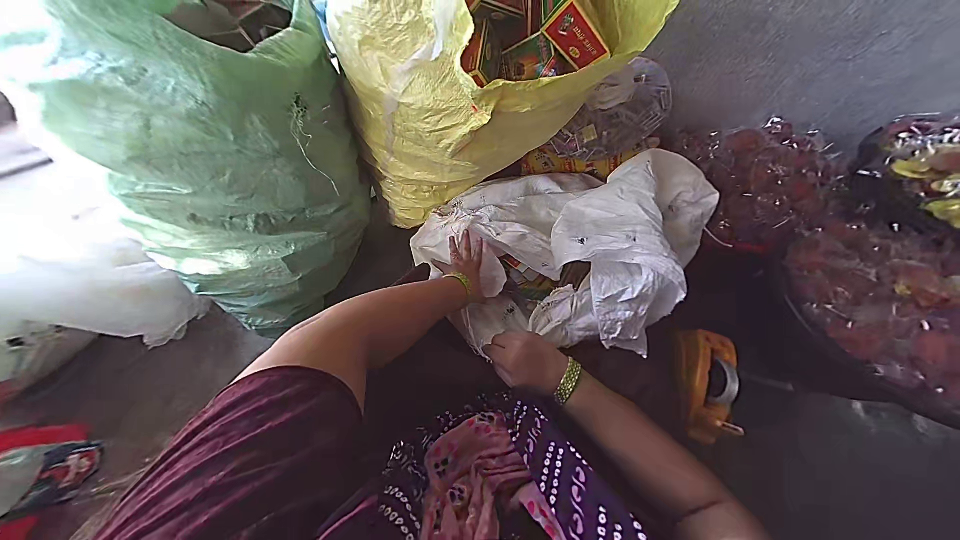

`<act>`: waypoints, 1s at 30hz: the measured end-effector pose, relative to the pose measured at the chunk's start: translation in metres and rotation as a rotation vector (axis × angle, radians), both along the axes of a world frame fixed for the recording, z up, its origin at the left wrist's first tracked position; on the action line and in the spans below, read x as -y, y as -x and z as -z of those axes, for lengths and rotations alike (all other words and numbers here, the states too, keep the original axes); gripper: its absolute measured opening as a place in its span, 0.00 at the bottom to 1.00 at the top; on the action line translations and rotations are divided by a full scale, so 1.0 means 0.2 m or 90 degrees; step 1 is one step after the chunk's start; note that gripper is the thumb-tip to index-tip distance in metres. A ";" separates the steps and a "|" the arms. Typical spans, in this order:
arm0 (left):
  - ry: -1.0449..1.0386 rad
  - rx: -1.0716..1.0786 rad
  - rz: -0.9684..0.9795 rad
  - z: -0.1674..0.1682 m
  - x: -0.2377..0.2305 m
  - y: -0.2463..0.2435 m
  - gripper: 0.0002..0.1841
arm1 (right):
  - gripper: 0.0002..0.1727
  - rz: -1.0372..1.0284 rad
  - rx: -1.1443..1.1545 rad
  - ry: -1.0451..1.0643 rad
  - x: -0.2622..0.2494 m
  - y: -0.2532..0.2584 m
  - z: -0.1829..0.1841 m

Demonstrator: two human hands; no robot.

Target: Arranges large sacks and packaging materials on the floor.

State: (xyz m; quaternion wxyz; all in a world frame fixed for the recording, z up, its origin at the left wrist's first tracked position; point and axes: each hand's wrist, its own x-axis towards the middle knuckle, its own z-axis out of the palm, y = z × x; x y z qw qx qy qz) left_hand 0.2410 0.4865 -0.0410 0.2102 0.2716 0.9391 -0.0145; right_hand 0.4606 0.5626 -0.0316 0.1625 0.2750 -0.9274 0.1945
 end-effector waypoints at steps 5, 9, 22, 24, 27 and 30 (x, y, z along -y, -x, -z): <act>-0.104 -0.060 -0.102 0.00 -0.02 0.22 0.78 | 0.11 -0.019 0.013 0.007 -0.03 -0.02 0.02; -0.143 -0.032 -0.081 0.01 -0.03 0.45 0.47 | 0.12 -0.022 0.077 0.031 -0.08 -0.02 0.03; -0.113 -0.082 -0.131 -0.26 -0.16 0.44 0.23 | 0.19 0.071 0.315 0.086 -0.25 0.00 0.03; -0.286 -0.071 -0.286 -0.40 -0.17 0.47 0.25 | 0.18 0.149 0.328 0.123 -0.29 0.00 0.01; -0.571 -0.023 -0.459 -0.55 -0.18 0.42 0.24 | 0.16 0.230 0.212 0.190 -0.37 0.00 0.02; -0.913 0.171 -0.406 -0.78 -0.23 0.13 0.16 | 0.12 0.258 -0.009 0.259 -0.41 0.00 0.07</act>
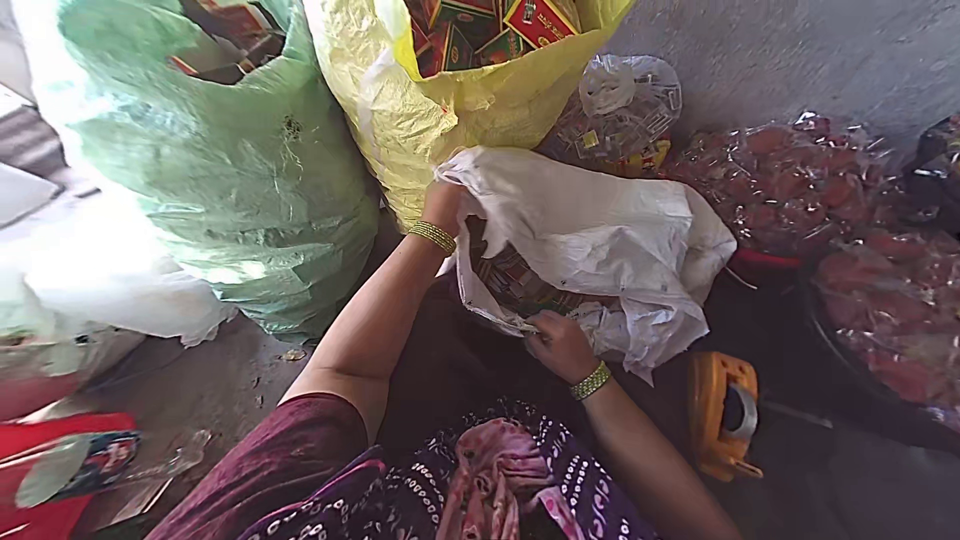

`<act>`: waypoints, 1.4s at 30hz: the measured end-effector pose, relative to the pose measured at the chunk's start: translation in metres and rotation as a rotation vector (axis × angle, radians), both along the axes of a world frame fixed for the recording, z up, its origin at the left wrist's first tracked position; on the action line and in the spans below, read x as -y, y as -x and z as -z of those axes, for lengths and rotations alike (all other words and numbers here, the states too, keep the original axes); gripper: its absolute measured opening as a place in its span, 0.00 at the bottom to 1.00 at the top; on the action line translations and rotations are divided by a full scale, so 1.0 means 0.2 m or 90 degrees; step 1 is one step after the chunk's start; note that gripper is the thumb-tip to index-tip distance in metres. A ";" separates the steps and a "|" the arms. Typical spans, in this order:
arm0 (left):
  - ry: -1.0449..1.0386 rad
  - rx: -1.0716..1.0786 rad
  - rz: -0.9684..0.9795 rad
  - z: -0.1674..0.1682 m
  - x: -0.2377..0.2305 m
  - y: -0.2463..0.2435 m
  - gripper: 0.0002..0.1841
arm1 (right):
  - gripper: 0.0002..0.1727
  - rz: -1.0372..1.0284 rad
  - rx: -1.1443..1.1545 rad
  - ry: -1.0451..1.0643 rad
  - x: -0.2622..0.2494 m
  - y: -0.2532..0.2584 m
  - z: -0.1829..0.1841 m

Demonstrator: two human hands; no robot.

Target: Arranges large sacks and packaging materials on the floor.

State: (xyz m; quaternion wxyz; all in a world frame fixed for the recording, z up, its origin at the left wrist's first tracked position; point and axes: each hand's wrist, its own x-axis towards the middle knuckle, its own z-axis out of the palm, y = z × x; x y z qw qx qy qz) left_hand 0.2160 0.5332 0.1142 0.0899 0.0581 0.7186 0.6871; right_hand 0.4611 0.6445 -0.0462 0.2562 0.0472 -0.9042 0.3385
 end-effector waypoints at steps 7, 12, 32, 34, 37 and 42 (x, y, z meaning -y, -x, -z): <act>-0.249 0.023 0.270 -0.44 -0.13 -0.42 0.08 | 0.25 -0.024 -0.132 0.142 -0.08 -0.05 -0.04; -0.090 0.103 0.255 -0.33 -0.10 -0.40 0.07 | 0.32 0.053 -0.150 0.149 -0.09 -0.04 -0.05; 0.461 -0.170 0.465 -0.15 0.08 -0.34 0.12 | 0.14 0.301 -0.004 0.045 -0.18 -0.24 -0.02; 0.564 -0.176 0.564 -0.14 0.09 -0.31 0.18 | 0.14 0.316 0.007 0.048 -0.17 -0.25 -0.02; 0.657 -0.190 0.621 -0.06 0.10 -0.24 0.28 | 0.11 0.318 -0.021 0.013 -0.14 -0.24 -0.01; 0.634 -0.185 0.545 -0.05 0.20 -0.10 0.46 | 0.20 0.295 -0.231 0.095 -0.08 -0.14 -0.14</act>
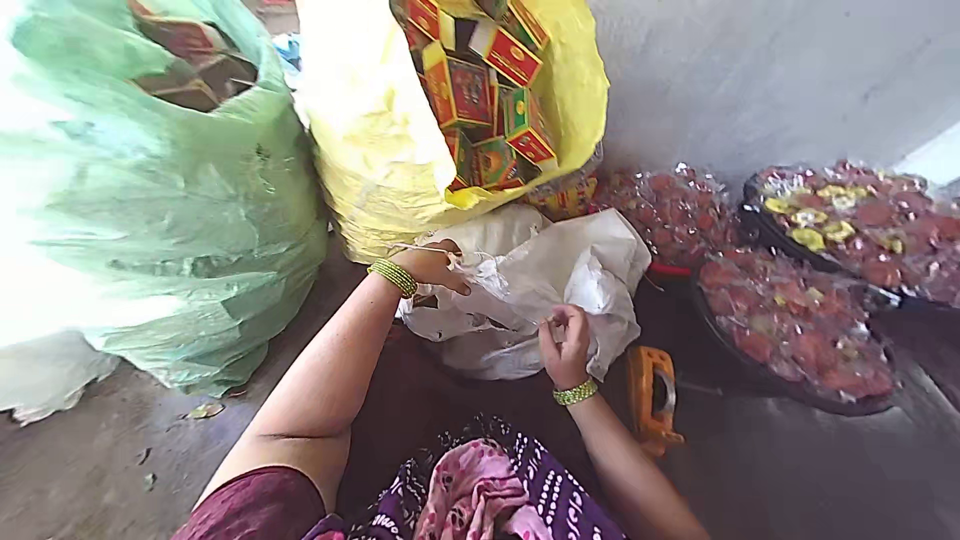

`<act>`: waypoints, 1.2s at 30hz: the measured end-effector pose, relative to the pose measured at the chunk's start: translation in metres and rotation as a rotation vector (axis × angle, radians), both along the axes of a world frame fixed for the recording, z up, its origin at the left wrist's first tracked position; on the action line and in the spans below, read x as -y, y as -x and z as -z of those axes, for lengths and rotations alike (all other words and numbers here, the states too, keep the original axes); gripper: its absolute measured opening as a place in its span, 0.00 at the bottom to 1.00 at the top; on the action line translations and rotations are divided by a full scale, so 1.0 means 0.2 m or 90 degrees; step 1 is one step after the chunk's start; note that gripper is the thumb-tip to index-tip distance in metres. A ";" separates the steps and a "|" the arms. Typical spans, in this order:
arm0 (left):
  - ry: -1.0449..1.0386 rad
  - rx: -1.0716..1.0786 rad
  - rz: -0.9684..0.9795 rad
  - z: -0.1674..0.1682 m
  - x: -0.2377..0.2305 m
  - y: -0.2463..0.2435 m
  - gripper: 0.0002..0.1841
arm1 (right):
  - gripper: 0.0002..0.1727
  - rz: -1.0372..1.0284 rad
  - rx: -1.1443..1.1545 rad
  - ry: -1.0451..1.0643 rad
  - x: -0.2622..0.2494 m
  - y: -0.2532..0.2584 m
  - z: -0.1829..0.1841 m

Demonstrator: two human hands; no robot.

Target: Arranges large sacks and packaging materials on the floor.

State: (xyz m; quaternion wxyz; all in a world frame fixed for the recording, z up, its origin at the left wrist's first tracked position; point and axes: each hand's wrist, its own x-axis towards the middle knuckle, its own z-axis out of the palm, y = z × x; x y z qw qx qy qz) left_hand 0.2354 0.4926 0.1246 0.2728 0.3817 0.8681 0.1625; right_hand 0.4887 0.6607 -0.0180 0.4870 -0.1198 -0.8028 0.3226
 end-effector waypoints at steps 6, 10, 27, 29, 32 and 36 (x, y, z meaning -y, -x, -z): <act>-0.031 0.047 -0.314 -0.07 0.25 0.17 0.62 | 0.74 -0.058 -0.004 0.072 -0.08 0.46 -0.60; -0.117 0.065 -0.447 0.10 0.38 0.40 0.51 | 0.66 -0.069 0.134 -0.086 -0.10 0.74 -0.87; -0.506 -0.045 -0.563 0.51 0.20 0.87 0.65 | 0.31 -0.181 0.050 0.042 -0.17 1.51 -1.70; -0.525 -0.077 -0.581 0.46 0.19 0.96 0.60 | 0.30 -0.219 0.034 0.049 -0.10 1.61 -1.77; -0.506 -0.097 -0.606 0.36 0.24 1.06 0.50 | 0.31 -0.266 0.040 0.009 -0.03 1.76 -1.81; -0.438 -0.074 -0.597 0.33 0.30 1.19 0.39 | 0.30 -0.287 0.059 -0.019 -0.02 1.93 -1.85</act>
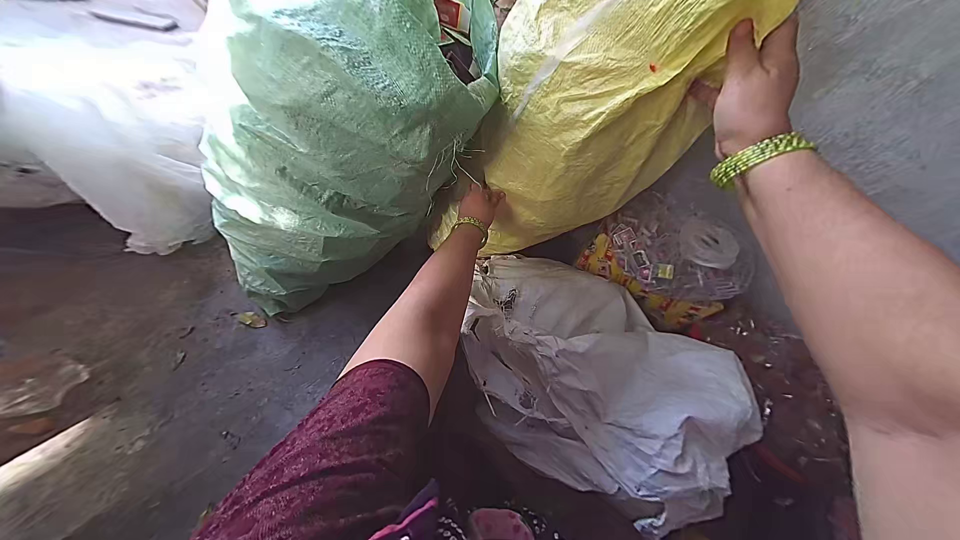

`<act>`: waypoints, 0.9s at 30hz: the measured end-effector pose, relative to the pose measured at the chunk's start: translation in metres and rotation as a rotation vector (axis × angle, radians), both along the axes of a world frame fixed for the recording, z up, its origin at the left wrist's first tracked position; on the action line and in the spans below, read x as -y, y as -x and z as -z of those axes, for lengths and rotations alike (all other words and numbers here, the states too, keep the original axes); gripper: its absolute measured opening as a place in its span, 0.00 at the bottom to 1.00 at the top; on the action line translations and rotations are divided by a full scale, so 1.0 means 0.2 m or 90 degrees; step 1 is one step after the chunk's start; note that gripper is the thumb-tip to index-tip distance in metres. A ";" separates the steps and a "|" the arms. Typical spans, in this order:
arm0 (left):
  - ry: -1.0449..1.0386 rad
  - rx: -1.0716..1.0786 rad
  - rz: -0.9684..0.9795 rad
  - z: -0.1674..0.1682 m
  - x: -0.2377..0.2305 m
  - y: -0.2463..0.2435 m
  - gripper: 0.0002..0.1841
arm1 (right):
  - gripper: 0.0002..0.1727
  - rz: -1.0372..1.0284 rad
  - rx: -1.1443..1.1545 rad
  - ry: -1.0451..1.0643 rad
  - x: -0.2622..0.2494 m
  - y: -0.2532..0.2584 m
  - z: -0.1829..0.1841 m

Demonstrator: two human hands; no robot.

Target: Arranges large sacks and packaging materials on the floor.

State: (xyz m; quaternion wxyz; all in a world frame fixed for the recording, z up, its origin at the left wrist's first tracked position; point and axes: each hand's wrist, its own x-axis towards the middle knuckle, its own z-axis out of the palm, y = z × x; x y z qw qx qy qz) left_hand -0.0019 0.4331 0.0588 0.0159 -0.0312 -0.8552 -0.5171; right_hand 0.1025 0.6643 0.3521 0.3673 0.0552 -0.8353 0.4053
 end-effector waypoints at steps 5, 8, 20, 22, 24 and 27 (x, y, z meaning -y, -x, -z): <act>0.049 0.014 0.010 0.01 -0.05 0.04 0.25 | 0.30 0.019 0.050 0.003 0.02 0.19 -0.05; 0.086 -0.024 0.136 0.08 -0.13 0.03 0.21 | 0.32 -0.016 0.062 -0.012 0.09 0.26 -0.05; -0.106 -0.117 -0.081 -0.02 -0.15 -0.02 0.64 | 0.60 0.428 0.001 -0.007 -0.02 0.15 0.10; -0.061 -0.138 -0.023 0.00 -0.14 -0.01 0.61 | 0.68 0.471 0.050 0.056 -0.03 0.12 0.16; 0.003 -0.139 0.016 -0.02 -0.11 -0.03 0.52 | 0.72 0.475 0.079 0.108 -0.08 0.12 0.23; 0.093 -0.118 0.035 -0.06 -0.07 -0.06 0.31 | 0.68 0.411 0.075 0.100 -0.10 0.11 0.31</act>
